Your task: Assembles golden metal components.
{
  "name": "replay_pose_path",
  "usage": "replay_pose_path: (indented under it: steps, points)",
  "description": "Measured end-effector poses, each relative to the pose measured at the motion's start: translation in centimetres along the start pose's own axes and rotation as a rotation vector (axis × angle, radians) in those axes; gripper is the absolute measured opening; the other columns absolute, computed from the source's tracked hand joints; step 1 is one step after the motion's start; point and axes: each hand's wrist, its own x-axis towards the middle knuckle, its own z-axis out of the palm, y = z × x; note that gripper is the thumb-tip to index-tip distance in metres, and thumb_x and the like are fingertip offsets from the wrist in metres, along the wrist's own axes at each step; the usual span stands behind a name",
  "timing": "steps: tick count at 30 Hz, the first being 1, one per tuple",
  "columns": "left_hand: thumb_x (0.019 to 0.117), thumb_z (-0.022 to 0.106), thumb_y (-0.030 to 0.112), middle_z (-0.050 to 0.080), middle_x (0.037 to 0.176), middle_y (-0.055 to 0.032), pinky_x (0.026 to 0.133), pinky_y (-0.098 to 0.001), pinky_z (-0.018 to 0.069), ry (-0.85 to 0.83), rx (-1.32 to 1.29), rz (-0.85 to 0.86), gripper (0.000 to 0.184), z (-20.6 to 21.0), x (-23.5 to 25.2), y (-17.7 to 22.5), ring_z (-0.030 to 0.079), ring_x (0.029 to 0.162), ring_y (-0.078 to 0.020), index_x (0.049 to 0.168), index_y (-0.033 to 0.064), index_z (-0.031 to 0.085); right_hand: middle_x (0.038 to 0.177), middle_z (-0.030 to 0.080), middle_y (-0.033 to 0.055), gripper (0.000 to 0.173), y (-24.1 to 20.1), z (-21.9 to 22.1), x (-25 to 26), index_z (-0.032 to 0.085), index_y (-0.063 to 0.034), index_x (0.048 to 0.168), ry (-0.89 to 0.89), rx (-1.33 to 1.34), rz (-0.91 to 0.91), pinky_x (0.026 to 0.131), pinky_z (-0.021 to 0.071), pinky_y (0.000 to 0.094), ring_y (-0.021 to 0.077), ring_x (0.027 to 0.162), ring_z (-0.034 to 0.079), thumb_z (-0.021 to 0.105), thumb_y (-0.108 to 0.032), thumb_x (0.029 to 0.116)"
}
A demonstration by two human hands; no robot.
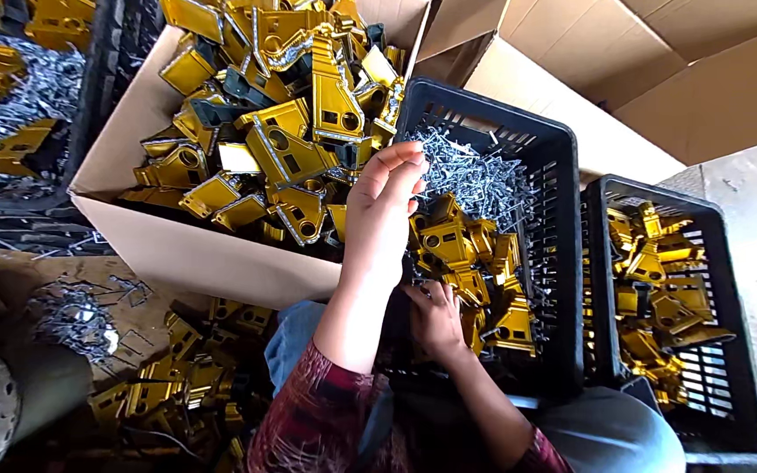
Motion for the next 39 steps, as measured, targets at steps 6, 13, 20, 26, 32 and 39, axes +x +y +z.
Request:
replay_pose_path:
  steps: [6, 13, 20, 26, 32, 39]
  points:
    - [0.1047, 0.053, 0.016, 0.064, 0.097, 0.0014, 0.076, -0.0232, 0.0529, -0.002, 0.01, -0.005, 0.016, 0.0, -0.1, 0.1, 0.063, 0.087, -0.0073, 0.115, 0.0129, 0.065, 0.106, 0.069, 0.0123, 0.03, 0.8, 0.7, -1.7, 0.081, -0.0257, 0.11, 0.052, 0.01, -0.092, 0.083, 0.0496, 0.0546, 0.0366, 0.103, 0.063, 0.057, -0.019, 0.092]
    - [0.1046, 0.053, 0.017, 0.065, 0.099, 0.0015, 0.077, -0.0235, 0.0535, 0.004, 0.012, -0.003, 0.017, 0.0, -0.1, 0.1, 0.063, 0.088, -0.0075, 0.116, 0.013, 0.065, 0.109, 0.07, 0.0101, 0.027, -0.1, 1.6, -2.4, 0.081, -0.0271, 0.101, 0.054, -0.018, -0.209, 0.085, 0.0485, 0.055, 0.0362, 0.107, 0.063, 0.056, -0.024, 0.0906]
    - [0.1044, 0.054, 0.017, 0.065, 0.098, 0.0015, 0.076, -0.0231, 0.0532, 0.002, 0.005, 0.004, 0.016, 0.1, -0.1, 0.0, 0.063, 0.087, -0.0071, 0.115, 0.013, 0.065, 0.121, 0.069, 0.0127, 0.026, -0.7, 1.7, -1.9, 0.081, -0.0302, 0.104, -0.002, -0.086, -0.262, 0.091, 0.0455, 0.0595, 0.0397, 0.115, 0.061, 0.059, -0.027, 0.091]
    - [0.1047, 0.053, 0.016, 0.066, 0.097, 0.0017, 0.073, -0.0226, 0.053, 0.011, 0.003, 0.002, 0.015, 0.1, -0.1, -0.1, 0.063, 0.084, -0.0074, 0.113, 0.0133, 0.066, 0.125, 0.068, 0.0124, 0.026, -0.6, 1.9, -1.6, 0.08, -0.0314, 0.105, -0.022, -0.073, -0.187, 0.093, 0.0449, 0.0603, 0.0403, 0.119, 0.059, 0.058, -0.027, 0.092]
    - [0.1046, 0.053, 0.017, 0.065, 0.097, 0.0015, 0.076, -0.0233, 0.0528, 0.005, 0.013, 0.003, 0.016, 0.2, -0.1, -0.1, 0.063, 0.087, -0.0075, 0.114, 0.0132, 0.066, 0.13, 0.066, 0.0134, 0.024, -0.6, 1.6, -1.3, 0.081, -0.0258, 0.099, 0.017, -0.077, -0.134, 0.095, 0.0434, 0.0614, 0.0423, 0.123, 0.057, 0.057, -0.026, 0.0925]
    - [0.105, 0.053, 0.017, 0.066, 0.1, 0.0013, 0.077, -0.0234, 0.0532, 0.0, 0.026, -0.002, 0.017, 0.2, -0.1, -0.2, 0.063, 0.089, -0.0076, 0.114, 0.0131, 0.066, 0.134, 0.066, 0.0094, 0.024, -0.2, 1.7, -1.6, 0.08, -0.0265, 0.1, 0.074, -0.019, -0.169, 0.098, 0.0426, 0.0622, 0.0414, 0.128, 0.055, 0.057, -0.026, 0.0937]
